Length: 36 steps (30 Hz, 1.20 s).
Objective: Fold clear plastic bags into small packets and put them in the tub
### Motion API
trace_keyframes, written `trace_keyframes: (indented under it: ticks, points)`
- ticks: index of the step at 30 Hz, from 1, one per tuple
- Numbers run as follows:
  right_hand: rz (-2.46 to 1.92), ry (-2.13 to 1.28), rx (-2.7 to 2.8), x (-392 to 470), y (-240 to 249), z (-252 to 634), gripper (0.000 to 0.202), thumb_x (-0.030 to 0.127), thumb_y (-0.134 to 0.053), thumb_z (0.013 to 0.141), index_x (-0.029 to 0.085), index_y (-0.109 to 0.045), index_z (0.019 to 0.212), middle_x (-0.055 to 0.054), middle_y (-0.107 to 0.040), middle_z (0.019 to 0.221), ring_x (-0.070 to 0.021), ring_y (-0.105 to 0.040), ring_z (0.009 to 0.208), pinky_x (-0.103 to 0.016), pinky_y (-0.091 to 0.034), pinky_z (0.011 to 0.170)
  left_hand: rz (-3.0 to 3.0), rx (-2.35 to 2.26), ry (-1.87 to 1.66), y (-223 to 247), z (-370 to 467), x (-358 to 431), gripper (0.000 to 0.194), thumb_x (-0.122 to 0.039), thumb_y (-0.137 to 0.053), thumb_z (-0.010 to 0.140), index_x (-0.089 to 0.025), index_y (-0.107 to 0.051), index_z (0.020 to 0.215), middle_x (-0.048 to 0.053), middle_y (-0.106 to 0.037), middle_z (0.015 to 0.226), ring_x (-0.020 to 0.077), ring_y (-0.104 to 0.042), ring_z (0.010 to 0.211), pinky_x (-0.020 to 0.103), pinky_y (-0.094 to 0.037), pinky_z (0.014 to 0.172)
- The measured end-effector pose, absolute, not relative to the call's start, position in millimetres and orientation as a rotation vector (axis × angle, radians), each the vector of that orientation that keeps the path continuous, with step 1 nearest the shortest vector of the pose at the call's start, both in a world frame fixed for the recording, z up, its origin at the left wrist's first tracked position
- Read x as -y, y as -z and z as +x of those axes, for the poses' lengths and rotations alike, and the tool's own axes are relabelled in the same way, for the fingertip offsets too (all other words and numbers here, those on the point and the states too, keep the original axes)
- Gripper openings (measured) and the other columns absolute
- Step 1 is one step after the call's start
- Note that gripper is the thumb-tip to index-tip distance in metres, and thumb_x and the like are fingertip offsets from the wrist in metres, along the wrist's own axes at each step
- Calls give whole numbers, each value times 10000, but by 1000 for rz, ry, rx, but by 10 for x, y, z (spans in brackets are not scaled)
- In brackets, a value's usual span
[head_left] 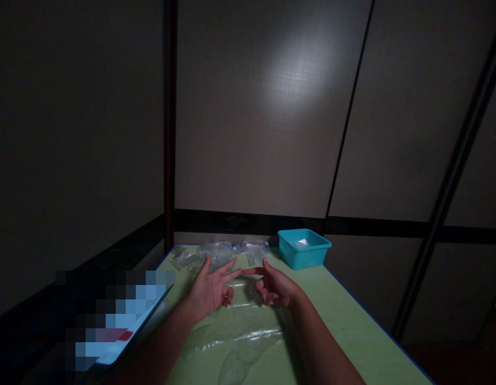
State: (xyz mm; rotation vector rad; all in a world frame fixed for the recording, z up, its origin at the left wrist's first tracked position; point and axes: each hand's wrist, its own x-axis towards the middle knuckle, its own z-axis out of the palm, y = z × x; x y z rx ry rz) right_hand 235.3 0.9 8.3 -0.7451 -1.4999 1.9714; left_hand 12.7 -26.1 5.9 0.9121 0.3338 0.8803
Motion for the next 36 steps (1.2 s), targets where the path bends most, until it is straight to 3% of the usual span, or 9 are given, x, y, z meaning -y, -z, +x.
trace_keyframes:
  ticks: [5,8,11,16,19,22,25,31,36]
  points:
    - [-713,-1740,1436,-20,-122,2395,569,636,-336,807,167,-551,1047,85,-419,416,-40,-199,291,-177,-280,352,901,-352,-909,-70,120,265,751,-709,-193,778,-240,-263,1360,155,-246,1421,165,-586,612,278,-404,491]
    - [-805,-1539,1328,-98,-73,2429,560,688,-365,756,169,-572,797,103,-306,370,-45,-192,304,-176,-250,347,899,-363,-946,-56,104,243,741,-698,-207,786,-235,-259,1361,171,-289,1397,184,-604,644,275,-401,492]
    - [-987,-1411,1323,-146,-48,2488,555,713,-456,681,167,-504,593,91,-291,343,-47,-214,305,-176,-181,332,900,-363,-951,-22,85,206,749,-701,-226,780,-231,-251,1363,185,-339,1365,200,-614,655,281,-406,500]
    - [-326,-1335,1071,-14,-248,2727,659,856,-310,566,206,-419,584,94,-286,436,-38,-147,340,-193,-214,373,899,-356,-953,7,81,183,737,-691,-243,786,-227,-261,1357,188,-414,1308,212,-620,671,282,-407,510]
    - [-216,-1327,1054,38,-331,2807,644,847,-313,585,214,-422,615,91,-290,471,-42,-145,355,-198,-220,385,909,-364,-949,-9,96,199,731,-680,-261,790,-194,-316,1333,187,-473,1251,218,-618,673,291,-414,527]
    - [-560,-1298,1303,-19,-253,2732,557,763,-385,674,215,-479,712,80,-373,505,-42,-217,360,-203,-248,403,918,-393,-966,-34,105,209,716,-652,-280,805,-128,-401,1277,191,-545,1152,219,-609,676,309,-431,567]
    - [-1154,-1046,1771,-113,-75,2598,472,653,-433,736,195,-526,800,44,-487,546,-64,-342,398,-208,-265,412,910,-435,-1041,-49,104,200,677,-627,-298,815,-93,-483,1188,174,-599,1035,201,-594,656,302,-436,578]
    - [-1560,-664,2055,-208,145,2538,281,418,-689,594,162,-592,655,-11,-581,581,-119,-476,537,-229,-304,495,1025,-858,-1301,49,106,92,519,-562,-341,819,-125,-561,995,100,-614,855,160,-566,578,276,-429,538]
    - [-1663,-514,2146,-205,125,2558,299,422,-713,553,168,-621,680,-37,-612,684,-144,-500,610,-235,-316,528,1476,-1369,-1468,186,119,-15,260,-435,-486,760,-199,-562,838,46,-585,811,215,-555,778,315,-418,705]
